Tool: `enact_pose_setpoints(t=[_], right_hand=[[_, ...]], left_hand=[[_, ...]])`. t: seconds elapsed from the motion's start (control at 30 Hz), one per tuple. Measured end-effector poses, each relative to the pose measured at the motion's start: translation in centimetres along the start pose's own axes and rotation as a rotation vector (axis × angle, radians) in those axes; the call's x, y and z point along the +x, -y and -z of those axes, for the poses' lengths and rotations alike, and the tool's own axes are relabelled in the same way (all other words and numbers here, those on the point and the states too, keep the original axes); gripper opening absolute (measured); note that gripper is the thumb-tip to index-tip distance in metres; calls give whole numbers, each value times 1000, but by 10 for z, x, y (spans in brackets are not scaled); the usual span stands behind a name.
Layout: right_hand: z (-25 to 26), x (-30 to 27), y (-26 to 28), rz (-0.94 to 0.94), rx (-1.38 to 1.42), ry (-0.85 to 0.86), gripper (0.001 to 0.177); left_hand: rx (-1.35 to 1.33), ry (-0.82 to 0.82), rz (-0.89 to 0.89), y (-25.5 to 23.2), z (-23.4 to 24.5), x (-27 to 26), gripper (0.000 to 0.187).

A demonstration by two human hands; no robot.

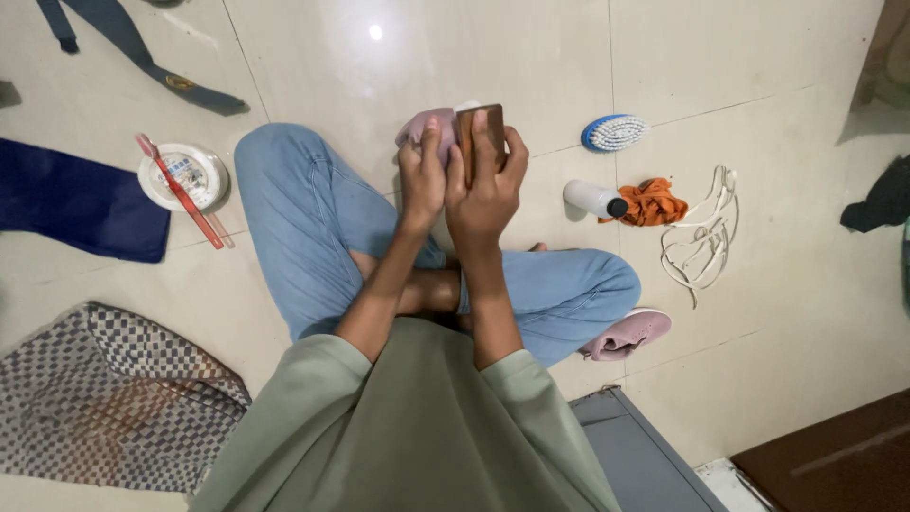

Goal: Cleaning a pink shoe using liquid cleaner, a cloth, and a cleaning block

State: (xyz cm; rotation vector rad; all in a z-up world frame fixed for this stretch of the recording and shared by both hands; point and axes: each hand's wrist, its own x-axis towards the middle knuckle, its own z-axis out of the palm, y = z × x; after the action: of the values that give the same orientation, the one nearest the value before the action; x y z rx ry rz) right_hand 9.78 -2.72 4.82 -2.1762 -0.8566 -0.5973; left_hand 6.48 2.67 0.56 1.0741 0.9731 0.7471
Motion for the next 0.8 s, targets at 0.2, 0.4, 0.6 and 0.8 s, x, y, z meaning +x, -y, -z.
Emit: enact_pose_setpoints(t=[0.2,0.4,0.6,0.8], right_hand=[[-31,-24,-23,61,11,-69,47],[-49,-46,-39,-180,179,97,46],[-57,-79,-53,-235,182,231,46],[-67,-97,-62,-370,192,273,47]], left_hand=[[-33,107,-98,-14,-9,24,41],[126,167,127,-24,-16,62,36],[-13,223,160,-17,-8,99,36],[-2,166,145,27,-15,143,39]])
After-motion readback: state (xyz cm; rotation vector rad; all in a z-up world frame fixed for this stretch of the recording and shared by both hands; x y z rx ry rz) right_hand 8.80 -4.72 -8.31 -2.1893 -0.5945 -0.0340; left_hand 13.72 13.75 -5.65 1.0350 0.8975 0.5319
